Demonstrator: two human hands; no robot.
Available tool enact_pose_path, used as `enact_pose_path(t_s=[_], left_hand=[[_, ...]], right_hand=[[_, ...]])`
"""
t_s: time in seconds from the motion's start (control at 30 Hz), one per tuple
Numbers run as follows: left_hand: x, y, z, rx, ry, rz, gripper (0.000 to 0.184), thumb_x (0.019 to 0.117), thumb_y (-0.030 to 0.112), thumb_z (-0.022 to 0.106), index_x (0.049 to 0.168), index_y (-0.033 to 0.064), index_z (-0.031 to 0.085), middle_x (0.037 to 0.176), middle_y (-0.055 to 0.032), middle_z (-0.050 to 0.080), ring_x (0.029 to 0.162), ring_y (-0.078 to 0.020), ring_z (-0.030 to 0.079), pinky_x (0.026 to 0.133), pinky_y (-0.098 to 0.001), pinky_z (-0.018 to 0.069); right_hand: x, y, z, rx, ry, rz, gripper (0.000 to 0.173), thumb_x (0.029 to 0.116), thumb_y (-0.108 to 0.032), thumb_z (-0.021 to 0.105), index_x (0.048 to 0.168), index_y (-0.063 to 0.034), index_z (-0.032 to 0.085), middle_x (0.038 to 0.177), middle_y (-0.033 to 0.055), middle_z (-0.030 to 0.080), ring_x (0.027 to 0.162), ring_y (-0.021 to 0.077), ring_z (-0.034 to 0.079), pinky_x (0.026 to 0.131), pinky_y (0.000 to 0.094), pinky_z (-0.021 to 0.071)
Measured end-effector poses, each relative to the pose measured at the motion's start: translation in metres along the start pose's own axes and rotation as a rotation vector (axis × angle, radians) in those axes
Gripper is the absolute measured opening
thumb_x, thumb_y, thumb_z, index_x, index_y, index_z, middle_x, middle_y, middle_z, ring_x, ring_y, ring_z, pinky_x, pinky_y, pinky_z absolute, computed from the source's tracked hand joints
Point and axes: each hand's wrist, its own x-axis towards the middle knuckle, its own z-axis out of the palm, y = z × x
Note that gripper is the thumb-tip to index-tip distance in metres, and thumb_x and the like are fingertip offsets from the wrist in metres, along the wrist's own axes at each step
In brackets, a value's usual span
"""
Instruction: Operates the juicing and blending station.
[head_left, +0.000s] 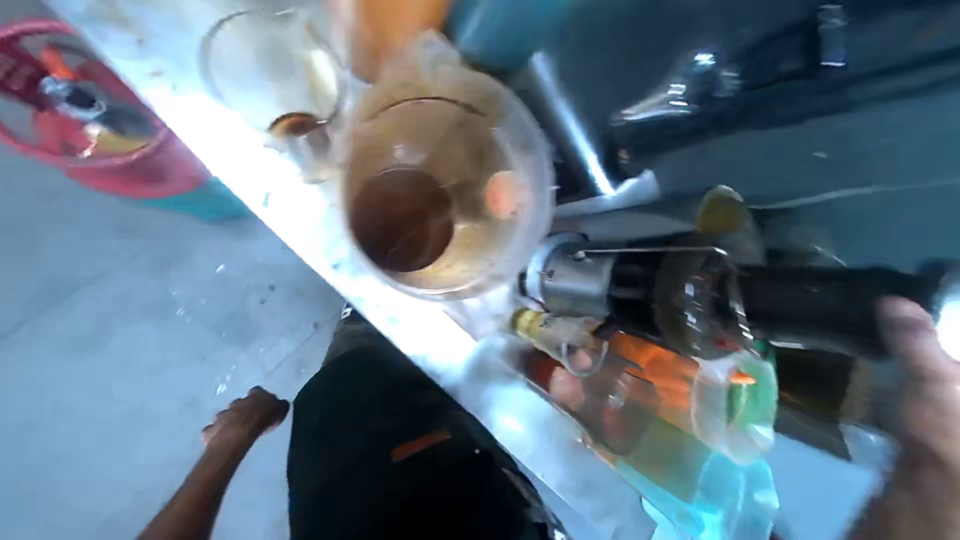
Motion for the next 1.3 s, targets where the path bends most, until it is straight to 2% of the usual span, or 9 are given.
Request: enact_pose_path(t_s=[0.1, 0.17, 0.23, 0.33, 0.47, 0.57, 0.7, 0.9, 1.3], left_hand=[[-0.066, 0.037, -0.047, 0.135, 0.013, 0.311, 0.051, 0.1048, 0.036, 0.051, 0.129, -0.0078, 0.063, 0.134, -0.0364, 0.058, 0.133, -0.0568, 0.048, 0.108, -0.0827, 0.0221], [-0.105, 0.067, -0.072, 0.151, -0.079, 0.487, 0.057, 0.1092, 0.037, 0.039, 0.126, -0.0124, 0.061, 0.13, -0.0375, 0.059, 0.127, -0.0544, 0.053, 0.104, -0.0764, 0.0345], [-0.145, 0.098, -0.076, -0.038, -0.155, 0.616, 0.064, 0.1087, 0.047, 0.042, 0.135, -0.0101, 0.055, 0.133, -0.0344, 0.058, 0.128, -0.0486, 0.053, 0.107, -0.0669, 0.0378], [-0.195, 0.145, -0.06, -0.006, -0.072, 0.855, 0.082, 0.0947, 0.065, 0.058, 0.15, 0.0054, 0.049, 0.14, -0.025, 0.059, 0.134, -0.045, 0.053, 0.112, -0.0712, 0.0342], [-0.258, 0.227, -0.051, 0.218, 0.148, 1.094, 0.105, 0.0764, 0.065, 0.078, 0.156, 0.0093, 0.039, 0.14, -0.0175, 0.061, 0.13, -0.0384, 0.056, 0.113, -0.0665, 0.0363], [-0.292, 0.283, -0.046, 0.268, 0.333, 1.149, 0.128, 0.0651, 0.059, 0.089, 0.163, 0.0102, 0.022, 0.156, -0.0181, 0.044, 0.139, -0.0377, 0.048, 0.115, -0.0598, 0.0374], [-0.296, 0.326, -0.029, 0.369, 0.541, 1.218, 0.143, 0.0568, 0.057, 0.093, 0.164, 0.0102, 0.012, 0.161, -0.0179, 0.036, 0.14, -0.0354, 0.047, 0.114, -0.0538, 0.0402], [-0.267, 0.341, -0.004, 0.242, 0.773, 1.372, 0.134, 0.0594, 0.059, 0.091, 0.159, 0.0012, 0.023, 0.141, -0.0105, 0.061, 0.124, -0.0282, 0.061, 0.109, -0.0508, 0.0462], [-0.251, 0.339, -0.004, -0.004, 0.686, 1.506, 0.127, 0.0613, 0.053, 0.093, 0.158, 0.004, 0.027, 0.136, -0.0077, 0.063, 0.119, -0.0196, 0.064, 0.102, -0.0407, 0.0551]], right_hand=[[-0.009, -0.009, 0.003, -0.028, 0.11, -0.034, 0.072, 0.0947, -0.051, 0.066, 0.15, -0.0068, 0.052, 0.161, 0.0162, 0.042, 0.152, 0.0287, 0.035, 0.124, 0.0463, 0.032], [-0.036, -0.018, -0.004, 0.027, 0.159, 0.055, 0.079, 0.0947, -0.061, 0.058, 0.156, -0.0127, 0.045, 0.167, 0.013, 0.032, 0.155, 0.0306, 0.027, 0.125, 0.0528, 0.0275], [-0.078, -0.022, 0.003, 0.197, 0.222, 0.233, 0.083, 0.0972, -0.059, 0.055, 0.162, -0.0132, 0.03, 0.166, 0.011, 0.032, 0.152, 0.0244, 0.033, 0.122, 0.0466, 0.0342], [-0.156, -0.034, 0.044, 0.42, 0.252, 0.545, 0.085, 0.0971, -0.045, 0.063, 0.156, 0.0043, 0.026, 0.15, 0.0226, 0.049, 0.131, 0.0246, 0.055, 0.104, 0.0404, 0.052], [-0.234, -0.043, 0.112, 0.342, 0.216, 0.75, 0.12, 0.0751, -0.057, 0.083, 0.155, 0.0113, 0.024, 0.152, 0.0346, 0.041, 0.14, 0.0457, 0.044, 0.114, 0.0602, 0.0392], [-0.243, -0.044, 0.149, 0.264, 0.308, 0.778, 0.145, 0.0545, -0.072, 0.087, 0.155, 0.01, 0.023, 0.152, 0.0361, 0.038, 0.139, 0.0473, 0.044, 0.113, 0.061, 0.0415], [-0.236, -0.041, 0.166, 0.269, 0.324, 0.821, 0.145, 0.0481, -0.066, 0.092, 0.157, 0.0028, 0.025, 0.154, 0.0291, 0.041, 0.135, 0.0399, 0.052, 0.105, 0.055, 0.0514], [-0.244, -0.039, 0.167, 0.274, 0.313, 0.842, 0.135, 0.0461, -0.058, 0.094, 0.153, -0.0012, 0.034, 0.144, 0.0229, 0.053, 0.117, 0.0338, 0.064, 0.091, 0.0504, 0.0584], [-0.259, 0.003, 0.164, 0.53, 0.276, 0.619, 0.135, 0.0489, -0.048, 0.098, 0.154, -0.0019, 0.026, 0.149, 0.0175, 0.05, 0.13, 0.0201, 0.058, 0.103, 0.0387, 0.0558]])
